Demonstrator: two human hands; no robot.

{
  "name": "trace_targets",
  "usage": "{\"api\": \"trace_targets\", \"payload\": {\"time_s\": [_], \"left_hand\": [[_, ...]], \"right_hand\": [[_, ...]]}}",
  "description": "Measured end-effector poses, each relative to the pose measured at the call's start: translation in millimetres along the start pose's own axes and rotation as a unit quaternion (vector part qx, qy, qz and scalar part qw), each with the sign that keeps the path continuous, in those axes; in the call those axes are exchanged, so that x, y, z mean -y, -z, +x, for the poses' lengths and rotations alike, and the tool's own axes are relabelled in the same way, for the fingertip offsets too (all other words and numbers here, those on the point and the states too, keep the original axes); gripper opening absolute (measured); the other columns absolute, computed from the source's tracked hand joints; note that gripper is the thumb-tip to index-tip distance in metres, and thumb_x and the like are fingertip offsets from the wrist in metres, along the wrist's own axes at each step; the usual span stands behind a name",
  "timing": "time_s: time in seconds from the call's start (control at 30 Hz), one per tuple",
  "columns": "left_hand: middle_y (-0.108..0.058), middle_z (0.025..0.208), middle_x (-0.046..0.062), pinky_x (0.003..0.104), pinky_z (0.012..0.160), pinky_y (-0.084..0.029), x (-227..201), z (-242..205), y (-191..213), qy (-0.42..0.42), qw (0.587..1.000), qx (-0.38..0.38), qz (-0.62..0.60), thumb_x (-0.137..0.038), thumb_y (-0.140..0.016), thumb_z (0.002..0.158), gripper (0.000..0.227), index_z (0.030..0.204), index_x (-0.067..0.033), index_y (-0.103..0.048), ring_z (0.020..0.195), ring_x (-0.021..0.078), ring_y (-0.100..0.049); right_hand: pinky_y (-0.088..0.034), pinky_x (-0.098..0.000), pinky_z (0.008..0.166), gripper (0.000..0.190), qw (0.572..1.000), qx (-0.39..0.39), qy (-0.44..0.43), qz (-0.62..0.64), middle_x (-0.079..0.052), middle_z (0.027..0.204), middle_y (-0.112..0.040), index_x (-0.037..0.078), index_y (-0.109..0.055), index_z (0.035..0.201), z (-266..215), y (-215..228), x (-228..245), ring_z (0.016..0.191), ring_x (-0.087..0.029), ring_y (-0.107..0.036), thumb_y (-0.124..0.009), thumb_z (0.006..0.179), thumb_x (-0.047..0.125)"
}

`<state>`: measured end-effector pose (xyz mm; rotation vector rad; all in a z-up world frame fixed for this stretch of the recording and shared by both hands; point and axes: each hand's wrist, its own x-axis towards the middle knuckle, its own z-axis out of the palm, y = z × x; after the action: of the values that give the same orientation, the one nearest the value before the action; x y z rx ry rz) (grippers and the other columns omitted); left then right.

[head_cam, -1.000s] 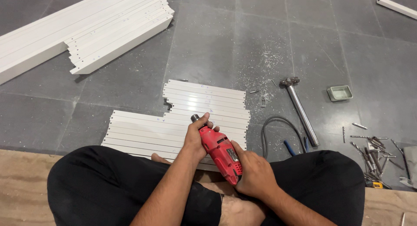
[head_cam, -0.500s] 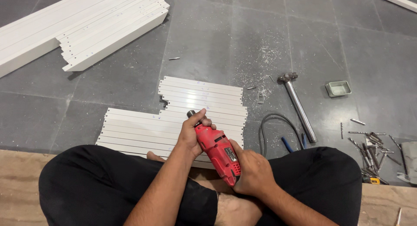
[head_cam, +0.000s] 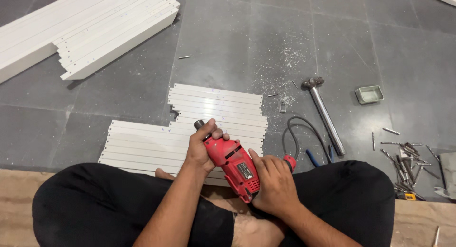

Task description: The person uses a red power drill to drive screws into pre-drilled holes on stacked white metal frame pieces. They periodically swap drill bits and handle small metal fasteners, then continue drilling into additional frame pieces.

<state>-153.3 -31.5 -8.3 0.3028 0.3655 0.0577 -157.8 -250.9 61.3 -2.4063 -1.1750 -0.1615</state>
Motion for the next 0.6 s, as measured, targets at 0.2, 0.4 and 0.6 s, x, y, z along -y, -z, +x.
{"api": "trace_targets", "payload": {"time_s": [0.2, 0.4, 0.6], "left_hand": [[-0.054, 0.064, -0.002, 0.055, 0.087, -0.059, 1, 3, 7, 0.005, 0.999, -0.029, 0.012, -0.031, -0.065, 0.097, 0.026, 0.08, -0.0162, -0.052, 0.075, 0.0186, -0.063], [-0.054, 0.062, -0.002, 0.058, 0.086, -0.059, -1, 4, 2, 0.013, 0.999, -0.035, 0.023, -0.036, -0.066, 0.096, 0.026, 0.085, -0.0149, -0.054, 0.072, 0.0193, -0.063], [-0.055, 0.063, -0.002, 0.06, 0.083, -0.058, -7, 21, 1, 0.062, 0.994, -0.064, 0.056, -0.045, -0.067, 0.09, 0.036, 0.104, -0.0137, -0.056, 0.07, 0.0207, -0.063]], "right_hand": [[-0.043, -0.0482, 0.1, 0.093, 0.992, 0.099, -0.034, 0.064, -0.019, 0.114, -0.062, -0.002, -0.05, 0.14, 9, 8, -7, 0.114, -0.038, -0.056, -0.087, 0.059, 0.027], [-0.042, -0.0484, 0.1, 0.084, 0.987, 0.134, -0.066, 0.068, -0.022, 0.118, -0.059, -0.003, -0.051, 0.129, 12, 9, -5, 0.116, -0.041, -0.054, -0.088, 0.06, 0.027], [-0.049, -0.0442, 0.099, 0.089, 0.963, 0.161, -0.122, 0.179, -0.022, 0.122, -0.056, -0.003, -0.046, 0.129, 9, 7, -13, 0.118, -0.041, -0.057, -0.094, 0.059, 0.025]]}}
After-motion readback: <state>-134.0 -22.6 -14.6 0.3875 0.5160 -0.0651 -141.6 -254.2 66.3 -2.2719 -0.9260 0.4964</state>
